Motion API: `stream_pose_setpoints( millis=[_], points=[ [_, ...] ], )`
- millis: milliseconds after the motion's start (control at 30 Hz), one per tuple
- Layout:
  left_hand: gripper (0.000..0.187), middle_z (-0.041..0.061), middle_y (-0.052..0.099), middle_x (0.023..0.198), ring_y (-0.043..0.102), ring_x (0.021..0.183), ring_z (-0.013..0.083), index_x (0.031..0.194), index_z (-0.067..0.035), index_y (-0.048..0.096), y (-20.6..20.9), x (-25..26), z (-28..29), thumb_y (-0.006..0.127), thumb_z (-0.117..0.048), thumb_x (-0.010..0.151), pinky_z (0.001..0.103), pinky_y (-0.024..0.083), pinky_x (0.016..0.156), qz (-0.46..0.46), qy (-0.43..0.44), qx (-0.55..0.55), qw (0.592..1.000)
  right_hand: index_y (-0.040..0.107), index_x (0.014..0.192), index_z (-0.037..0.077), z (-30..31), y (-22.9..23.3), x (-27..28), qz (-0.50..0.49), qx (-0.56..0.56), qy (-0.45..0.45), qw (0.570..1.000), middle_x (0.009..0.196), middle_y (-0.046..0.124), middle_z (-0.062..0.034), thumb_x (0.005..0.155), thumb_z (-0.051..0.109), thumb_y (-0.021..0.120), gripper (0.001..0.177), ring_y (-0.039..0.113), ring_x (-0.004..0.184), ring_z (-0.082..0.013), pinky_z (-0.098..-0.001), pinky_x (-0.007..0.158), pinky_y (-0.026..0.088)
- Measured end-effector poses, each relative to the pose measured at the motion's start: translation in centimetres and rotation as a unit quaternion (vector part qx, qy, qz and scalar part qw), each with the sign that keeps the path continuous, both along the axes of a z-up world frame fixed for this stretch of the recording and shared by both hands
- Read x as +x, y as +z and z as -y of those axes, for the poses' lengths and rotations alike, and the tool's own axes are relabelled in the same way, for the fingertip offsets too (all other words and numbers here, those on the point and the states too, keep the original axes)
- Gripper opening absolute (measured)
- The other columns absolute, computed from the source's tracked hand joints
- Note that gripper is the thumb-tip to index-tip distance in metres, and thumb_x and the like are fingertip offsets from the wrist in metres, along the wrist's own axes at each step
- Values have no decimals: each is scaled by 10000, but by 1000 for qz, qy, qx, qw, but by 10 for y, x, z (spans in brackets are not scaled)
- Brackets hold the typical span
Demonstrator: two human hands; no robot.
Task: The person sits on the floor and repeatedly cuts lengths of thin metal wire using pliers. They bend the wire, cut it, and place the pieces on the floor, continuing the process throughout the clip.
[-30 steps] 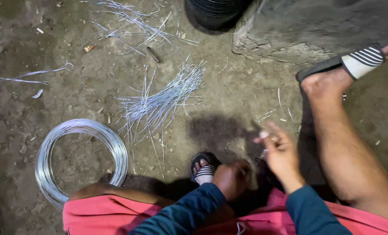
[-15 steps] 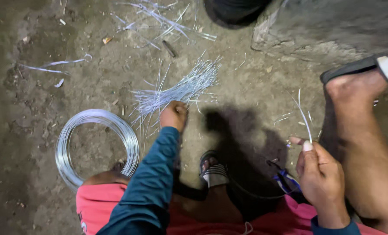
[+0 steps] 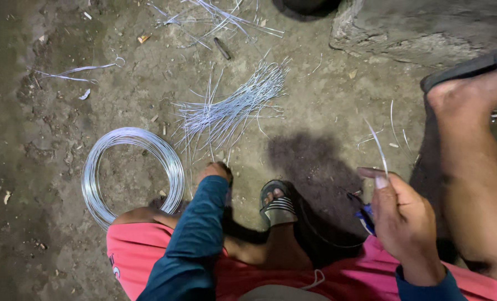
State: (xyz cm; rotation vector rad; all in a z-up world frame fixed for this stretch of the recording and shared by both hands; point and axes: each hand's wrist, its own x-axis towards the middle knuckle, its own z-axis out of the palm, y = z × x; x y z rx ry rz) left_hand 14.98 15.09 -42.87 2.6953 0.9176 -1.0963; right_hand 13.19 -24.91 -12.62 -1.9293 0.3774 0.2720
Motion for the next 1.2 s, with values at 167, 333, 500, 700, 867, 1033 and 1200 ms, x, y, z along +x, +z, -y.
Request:
stream_pose_setpoints(
  millis=[167,333,500,700,867,1033,1200],
  points=[
    [560,182,688,1290,665,1189,357,1202,-61,711,2,-7,-1,783,-474,830,448,533,1004,31,55,0,998,737,1207,92,-10,18,-4,-21,-40,25,999,530,449,15,1057,225,485,322,416,479,-68,-283,442,367],
    [442,180,746,1122,699,1054,333,1128,-109,729,38,-6,14,798,-430,833,431,543,932,148,132,-99,975,753,1160,104,-16,21,-9,23,-70,19,997,510,474,-20,1057,227,510,291,461,470,-84,-295,462,407],
    [261,206,746,872,736,674,259,933,27,671,73,0,41,646,-226,992,365,621,603,226,347,-443,795,767,1119,91,-20,10,-18,79,-87,65,991,555,595,-31,1045,190,548,251,547,493,-98,-299,484,427],
    [227,162,728,850,722,650,228,896,-10,620,128,-8,78,641,-209,1003,359,620,590,302,400,-569,652,716,1126,74,-44,-2,-40,253,-44,99,961,877,734,-82,1004,202,635,195,690,783,-112,-281,649,529],
    [228,138,743,860,720,669,210,910,-27,607,183,-20,94,627,-233,1004,339,611,607,352,395,-585,615,765,1139,86,-55,-5,-51,-11,-56,-1,998,838,757,-96,882,209,769,285,606,616,-192,-356,576,467],
    [233,126,735,861,720,691,191,911,-26,620,215,-34,92,632,-239,1006,324,611,643,386,405,-590,582,782,1073,28,-38,-11,-44,140,-27,32,989,904,766,-78,897,172,778,227,654,787,-102,-258,702,516],
    [248,112,650,778,625,623,195,930,-43,650,237,-50,93,697,-280,986,330,541,569,403,370,-508,665,765,1041,-1,-40,-14,-44,92,118,24,988,880,786,-47,942,138,700,182,708,790,-81,-239,727,548]
  ],
)
